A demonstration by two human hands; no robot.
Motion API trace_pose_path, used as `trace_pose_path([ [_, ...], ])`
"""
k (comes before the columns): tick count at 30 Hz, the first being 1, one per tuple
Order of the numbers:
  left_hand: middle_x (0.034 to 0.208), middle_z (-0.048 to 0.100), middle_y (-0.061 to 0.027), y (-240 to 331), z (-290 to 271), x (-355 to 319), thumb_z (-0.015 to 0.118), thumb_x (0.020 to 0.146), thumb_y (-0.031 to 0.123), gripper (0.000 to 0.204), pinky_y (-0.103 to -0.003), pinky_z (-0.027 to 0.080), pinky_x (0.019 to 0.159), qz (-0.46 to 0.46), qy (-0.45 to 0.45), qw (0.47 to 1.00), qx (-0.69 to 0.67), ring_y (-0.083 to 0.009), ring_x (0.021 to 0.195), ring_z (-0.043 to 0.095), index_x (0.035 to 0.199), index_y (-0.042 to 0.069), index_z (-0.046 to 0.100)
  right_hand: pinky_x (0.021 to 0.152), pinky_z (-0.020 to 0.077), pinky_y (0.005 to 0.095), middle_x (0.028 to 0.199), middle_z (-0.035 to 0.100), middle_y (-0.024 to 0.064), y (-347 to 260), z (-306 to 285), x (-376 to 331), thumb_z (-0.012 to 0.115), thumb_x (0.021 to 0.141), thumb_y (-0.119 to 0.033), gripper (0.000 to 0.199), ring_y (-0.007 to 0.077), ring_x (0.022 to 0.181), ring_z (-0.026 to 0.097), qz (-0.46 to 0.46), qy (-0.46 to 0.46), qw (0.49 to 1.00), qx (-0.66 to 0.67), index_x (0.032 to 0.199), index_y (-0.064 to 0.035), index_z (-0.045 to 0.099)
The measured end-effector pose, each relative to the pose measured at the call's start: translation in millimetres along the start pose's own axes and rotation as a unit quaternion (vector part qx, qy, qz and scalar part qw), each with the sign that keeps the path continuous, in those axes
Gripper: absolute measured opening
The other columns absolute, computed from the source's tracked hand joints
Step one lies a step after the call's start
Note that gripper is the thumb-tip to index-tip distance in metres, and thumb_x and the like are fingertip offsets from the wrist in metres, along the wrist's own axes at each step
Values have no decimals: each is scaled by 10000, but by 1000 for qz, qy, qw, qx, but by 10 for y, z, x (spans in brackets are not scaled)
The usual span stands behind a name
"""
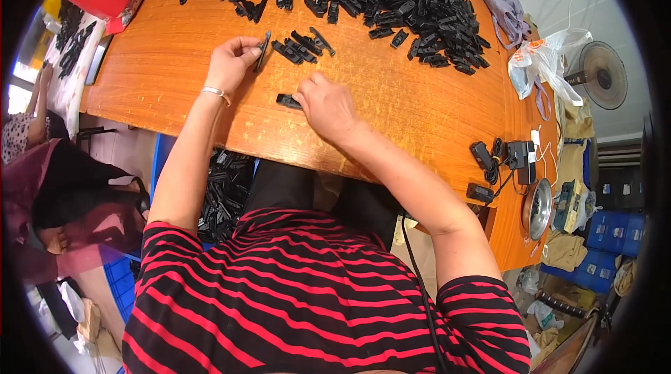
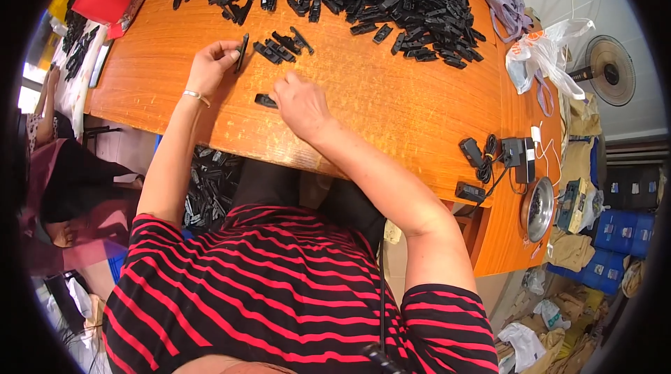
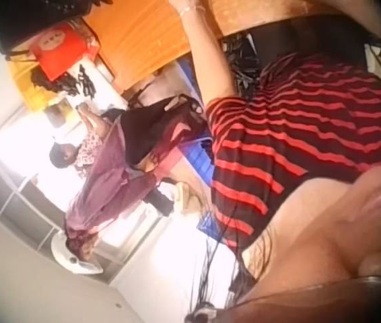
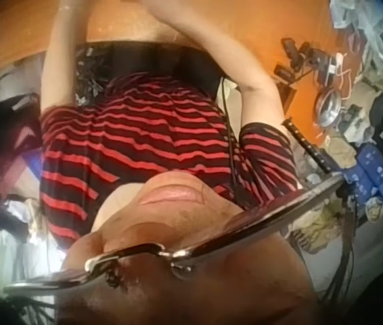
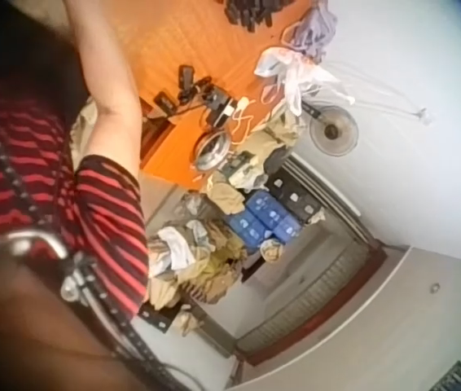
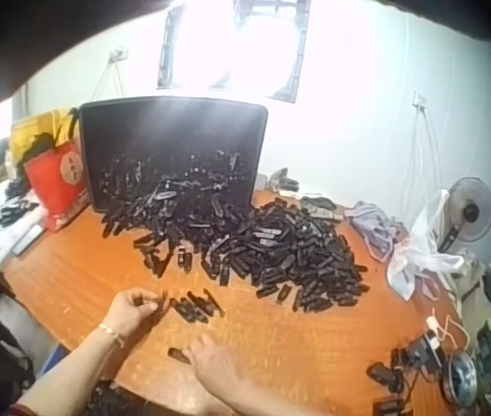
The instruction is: Assembling small black plastic components by hand at a wooden workbench.
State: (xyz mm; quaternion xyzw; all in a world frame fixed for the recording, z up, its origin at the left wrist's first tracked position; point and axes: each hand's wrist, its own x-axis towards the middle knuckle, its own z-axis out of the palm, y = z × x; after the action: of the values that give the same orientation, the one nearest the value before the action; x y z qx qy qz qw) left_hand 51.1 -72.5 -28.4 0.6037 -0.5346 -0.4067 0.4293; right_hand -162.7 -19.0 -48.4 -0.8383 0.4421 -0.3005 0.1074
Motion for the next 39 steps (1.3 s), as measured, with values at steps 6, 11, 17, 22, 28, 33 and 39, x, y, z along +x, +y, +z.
trace_pose_path([
  [6,935,651,-39,258,-112,-399,572,913,87,192,-212,484,686,-108,-132,960,-221,-95,759,586,1081,10,624,652,484,407,855,567,131,-107,-177,177,612,842,-170,109,316,721,589,59,-7,998,-7,865,-66,587],
  [11,929,647,-45,291,-7,-514,565,931,148,226,-214,498,682,-100,-231,942,-222,-95,724,589,1099,5,612,614,494,291,796,634,85,-129,-377,354,668,815,-127,177,201,683,618,-63,30,989,132,977,-63,635],
  [17,792,633,-16,272,45,-594,614,911,206,200,-194,433,530,-84,-170,974,-127,-51,595,544,964,13,621,411,426,219,595,586,19,-153,-398,151,616,885,-106,116,69,448,520,241,-70,892,375,843,-3,584],
  [22,666,568,12,52,161,-605,681,851,131,142,-213,398,495,-22,-108,992,-67,-53,565,492,852,1,623,379,418,232,605,586,51,-225,-354,98,601,893,-100,145,88,428,521,312,-115,859,389,845,-2,506],
  [28,648,562,1,-22,243,-578,699,824,127,151,-239,419,527,-12,-83,996,3,-71,578,492,808,-8,633,356,396,240,600,580,54,-205,-294,92,603,892,-101,168,94,406,504,334,-115,866,355,844,-10,470],
  [33,649,569,-11,-19,245,-583,702,819,133,158,-259,430,550,-30,-80,996,26,-85,589,490,804,-6,628,349,378,243,571,564,41,-147,-246,112,621,885,-116,184,96,403,498,327,-134,882,312,827,-20,474],
  [39,650,576,-61,6,255,-541,709,805,159,189,-313,451,600,-32,-90,990,105,-152,606,513,776,15,590,559,478,360,664,613,121,-18,-170,164,728,790,-243,292,222,595,602,294,-146,923,201,801,-19,542],
])
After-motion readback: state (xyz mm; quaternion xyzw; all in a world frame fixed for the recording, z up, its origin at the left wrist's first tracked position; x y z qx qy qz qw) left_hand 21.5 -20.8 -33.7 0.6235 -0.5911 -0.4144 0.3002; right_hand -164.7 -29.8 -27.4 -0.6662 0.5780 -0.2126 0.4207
